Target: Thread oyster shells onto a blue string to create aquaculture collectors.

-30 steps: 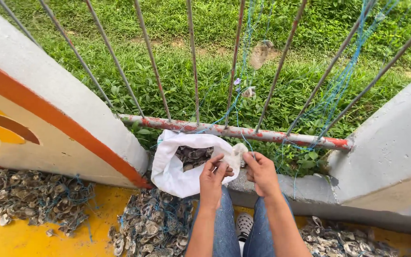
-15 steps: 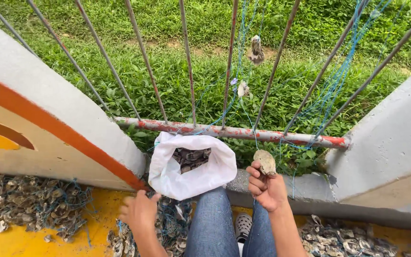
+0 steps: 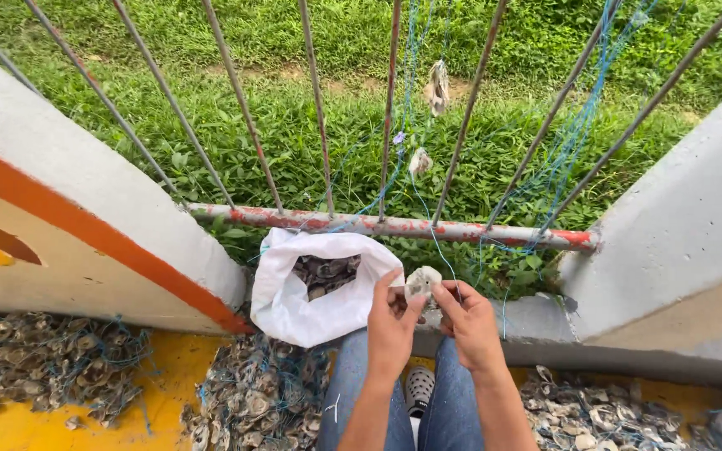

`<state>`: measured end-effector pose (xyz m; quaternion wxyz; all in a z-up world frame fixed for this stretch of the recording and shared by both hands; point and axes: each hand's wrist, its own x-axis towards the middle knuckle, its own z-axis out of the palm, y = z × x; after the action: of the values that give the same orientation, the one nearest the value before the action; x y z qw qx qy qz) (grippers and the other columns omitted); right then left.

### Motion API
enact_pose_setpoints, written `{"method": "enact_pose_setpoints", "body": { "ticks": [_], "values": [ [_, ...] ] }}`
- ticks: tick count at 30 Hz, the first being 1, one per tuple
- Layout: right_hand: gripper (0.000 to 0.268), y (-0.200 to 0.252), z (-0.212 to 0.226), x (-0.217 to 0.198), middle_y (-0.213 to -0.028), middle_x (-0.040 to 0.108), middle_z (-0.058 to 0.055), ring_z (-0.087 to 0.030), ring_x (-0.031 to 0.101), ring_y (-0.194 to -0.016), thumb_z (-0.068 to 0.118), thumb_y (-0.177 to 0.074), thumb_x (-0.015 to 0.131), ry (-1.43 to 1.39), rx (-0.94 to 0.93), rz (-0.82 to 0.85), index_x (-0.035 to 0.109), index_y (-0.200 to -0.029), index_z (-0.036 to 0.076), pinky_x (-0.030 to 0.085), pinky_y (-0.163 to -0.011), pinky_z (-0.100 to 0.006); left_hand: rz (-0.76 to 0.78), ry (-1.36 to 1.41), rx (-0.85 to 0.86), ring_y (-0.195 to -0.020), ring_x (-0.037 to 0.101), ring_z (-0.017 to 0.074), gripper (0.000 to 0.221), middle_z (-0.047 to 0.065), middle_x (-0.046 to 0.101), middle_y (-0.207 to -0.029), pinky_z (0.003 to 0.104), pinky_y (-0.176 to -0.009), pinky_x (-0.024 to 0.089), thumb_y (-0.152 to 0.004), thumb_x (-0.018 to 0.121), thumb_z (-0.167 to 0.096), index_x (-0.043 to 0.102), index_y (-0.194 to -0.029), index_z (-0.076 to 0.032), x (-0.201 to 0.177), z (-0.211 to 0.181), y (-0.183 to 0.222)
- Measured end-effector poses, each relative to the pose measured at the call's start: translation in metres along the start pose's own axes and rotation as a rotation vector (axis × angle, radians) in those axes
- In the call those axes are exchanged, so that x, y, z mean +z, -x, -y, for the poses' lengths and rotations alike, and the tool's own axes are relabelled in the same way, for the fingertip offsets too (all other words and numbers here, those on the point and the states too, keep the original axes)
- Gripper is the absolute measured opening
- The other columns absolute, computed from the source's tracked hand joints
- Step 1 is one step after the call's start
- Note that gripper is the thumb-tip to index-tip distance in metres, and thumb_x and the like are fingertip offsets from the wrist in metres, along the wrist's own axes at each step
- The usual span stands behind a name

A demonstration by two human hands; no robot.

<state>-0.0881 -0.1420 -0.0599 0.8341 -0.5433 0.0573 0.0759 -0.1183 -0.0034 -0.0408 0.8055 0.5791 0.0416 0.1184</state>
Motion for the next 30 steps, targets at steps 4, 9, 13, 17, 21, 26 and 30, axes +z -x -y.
{"method": "enact_pose_setpoints", "body": {
  "ticks": [4, 9, 13, 17, 21, 26, 30],
  "values": [
    [0.019, 0.009, 0.01, 0.013, -0.067, 0.058, 0.006, -0.003, 0.04, -0.048, 0.017, -0.092, 0.072, 0.183, -0.008, 0.044, 0.07, -0.107, 0.006, 0.031, -0.043, -0.024, -0.011, -0.04, -0.045, -0.08, 0.063, 0.0145, 0.03, 0.006, 0.071, -0.103, 0.028, -0.071, 0.055, -0.096, 0.066, -0.009, 0.062, -0.126, -0.005, 0.002, -0.01, 0.005],
    [0.016, 0.002, -0.012, -0.008, -0.078, 0.054, 0.004, -0.003, 0.045, -0.069, 0.011, -0.094, 0.077, 0.585, -0.309, 0.108, 0.071, -0.105, 0.001, 0.04, -0.058, -0.024, 0.064, -0.208, 0.198, -0.095, 0.063, 0.0156, 0.033, 0.008, 0.067, -0.109, 0.03, -0.084, 0.054, -0.093, 0.075, -0.002, 0.062, -0.123, 0.0, -0.007, -0.002, -0.001],
    [0.035, 0.024, 0.034, -0.003, -0.085, 0.046, 0.003, -0.005, 0.043, -0.075, 0.007, -0.09, 0.068, 0.557, -0.251, 0.268, 0.071, -0.125, 0.004, 0.04, -0.065, -0.022, 0.276, 0.064, -0.052, -0.099, 0.068, 0.012, 0.039, 0.004, 0.071, -0.113, 0.028, -0.088, 0.057, -0.088, 0.071, -0.004, 0.055, -0.124, -0.005, -0.007, -0.01, -0.003],
    [0.031, 0.023, 0.037, -0.014, -0.088, 0.059, 0.0, -0.01, 0.045, -0.074, 0.016, -0.103, 0.055, 0.072, -0.06, 0.25, 0.068, -0.126, -0.001, 0.041, -0.068, -0.025, 0.244, 0.237, -0.189, -0.093, 0.068, 0.0155, 0.024, 0.01, 0.072, -0.112, 0.032, -0.081, 0.057, -0.105, 0.059, -0.017, 0.061, -0.122, 0.0, -0.003, 0.017, -0.002],
    [0.029, 0.026, 0.048, -0.011, -0.111, 0.06, -0.002, -0.009, 0.048, -0.093, 0.018, -0.112, 0.052, 0.05, -0.525, 0.037, 0.065, -0.122, -0.007, 0.04, -0.086, -0.026, 0.253, 0.46, -0.258, -0.099, 0.069, 0.0183, 0.028, 0.013, 0.069, -0.117, 0.034, -0.086, 0.057, -0.104, 0.058, -0.011, 0.06, -0.128, 0.003, -0.005, 0.037, -0.005],
    [0.025, 0.03, 0.042, -0.012, -0.094, 0.065, -0.008, -0.016, 0.062, -0.08, 0.017, -0.108, 0.057, -0.112, -0.412, 0.047, 0.066, -0.119, -0.003, 0.048, -0.07, -0.03, 0.239, 0.647, -0.344, -0.1, 0.072, 0.026, 0.042, 0.023, 0.071, -0.117, 0.037, -0.094, 0.059, -0.108, 0.046, -0.023, 0.06, -0.125, 0.012, -0.002, -0.001, -0.002],
    [0.02, 0.028, 0.036, -0.015, -0.1, 0.07, -0.012, -0.022, 0.07, -0.081, 0.008, -0.101, 0.063, -0.126, -0.375, 0.094, 0.067, -0.116, -0.006, 0.06, -0.068, -0.038, 0.274, 0.652, -0.36, -0.108, 0.071, 0.0299, 0.045, 0.025, 0.07, -0.121, 0.039, -0.102, 0.057, -0.108, 0.043, -0.026, 0.059, -0.127, 0.012, -0.002, -0.014, 0.002]
  ]
}}
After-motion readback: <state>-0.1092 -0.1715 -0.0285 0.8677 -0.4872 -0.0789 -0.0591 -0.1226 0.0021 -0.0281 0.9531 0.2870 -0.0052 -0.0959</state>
